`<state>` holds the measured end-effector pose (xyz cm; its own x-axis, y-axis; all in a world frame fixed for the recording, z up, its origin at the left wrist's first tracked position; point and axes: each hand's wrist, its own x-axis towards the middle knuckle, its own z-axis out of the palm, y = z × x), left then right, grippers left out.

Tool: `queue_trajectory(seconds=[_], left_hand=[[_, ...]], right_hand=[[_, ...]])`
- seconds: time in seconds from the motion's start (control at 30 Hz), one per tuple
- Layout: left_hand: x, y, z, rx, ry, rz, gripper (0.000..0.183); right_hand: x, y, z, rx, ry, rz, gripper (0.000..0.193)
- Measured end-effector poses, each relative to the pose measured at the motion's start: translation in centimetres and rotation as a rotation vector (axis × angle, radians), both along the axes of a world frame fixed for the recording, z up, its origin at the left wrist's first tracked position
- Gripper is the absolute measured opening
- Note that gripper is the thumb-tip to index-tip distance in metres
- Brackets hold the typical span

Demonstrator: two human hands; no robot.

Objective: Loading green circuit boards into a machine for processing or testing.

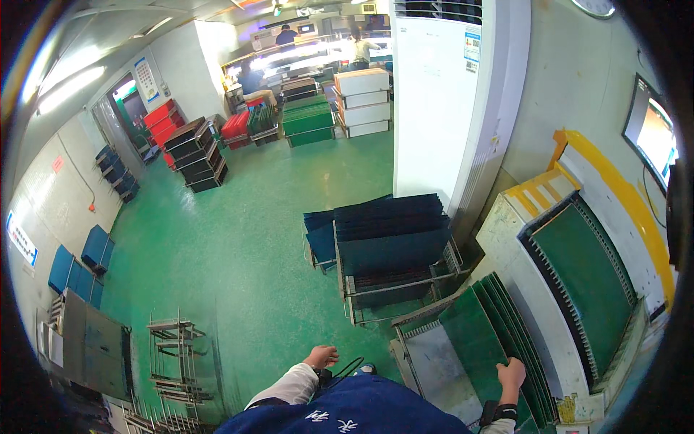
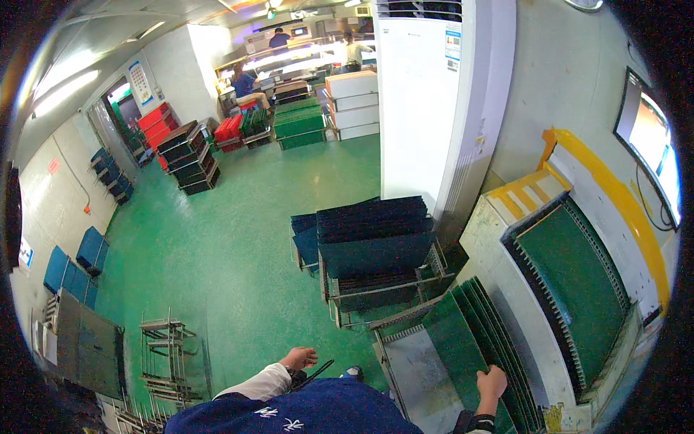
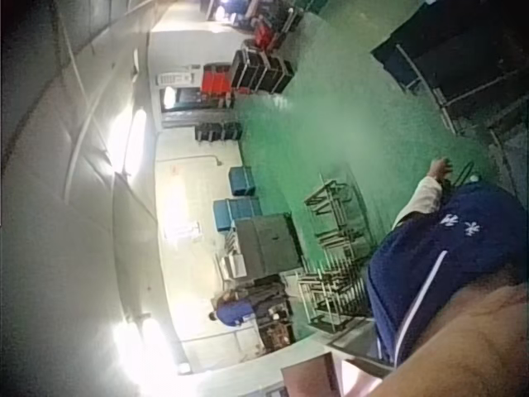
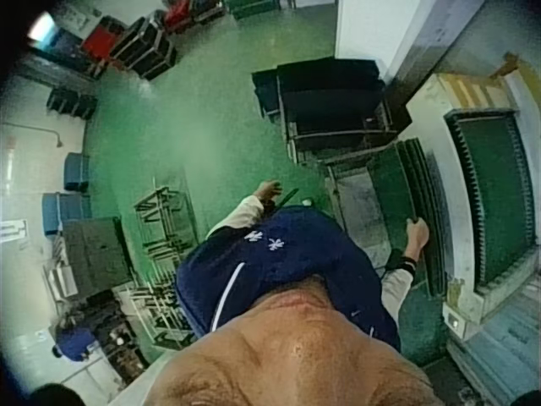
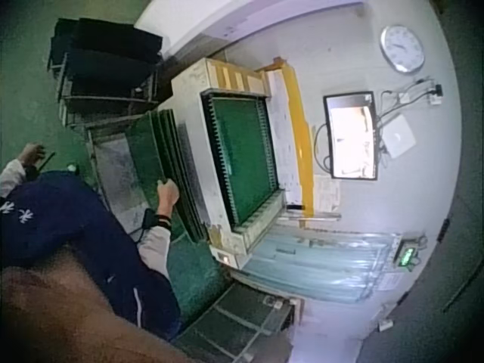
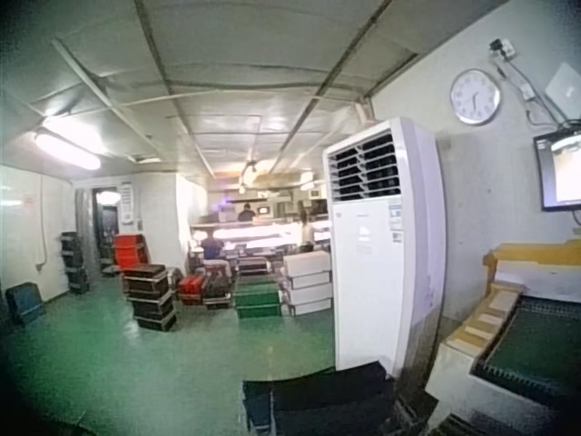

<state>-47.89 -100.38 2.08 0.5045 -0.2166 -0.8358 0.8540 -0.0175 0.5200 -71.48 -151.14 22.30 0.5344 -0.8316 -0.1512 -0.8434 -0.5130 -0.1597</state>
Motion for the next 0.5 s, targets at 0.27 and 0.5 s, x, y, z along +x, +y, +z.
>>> queue_trajectory(seconds=[0.27,0.5], left_hand=[[-0.1,0.1,0.1,-0.025,0.017,0.000,0.025],[-0.2,0.3,0.2,-0.038,-0.012,0.007,0.027]], right_hand=[[0.8,1.6,2.7,0.067,0.026,-0.042,0.047],[0.0,1.1,0.8,-0.027,-0.001,-0.011,0.039]])
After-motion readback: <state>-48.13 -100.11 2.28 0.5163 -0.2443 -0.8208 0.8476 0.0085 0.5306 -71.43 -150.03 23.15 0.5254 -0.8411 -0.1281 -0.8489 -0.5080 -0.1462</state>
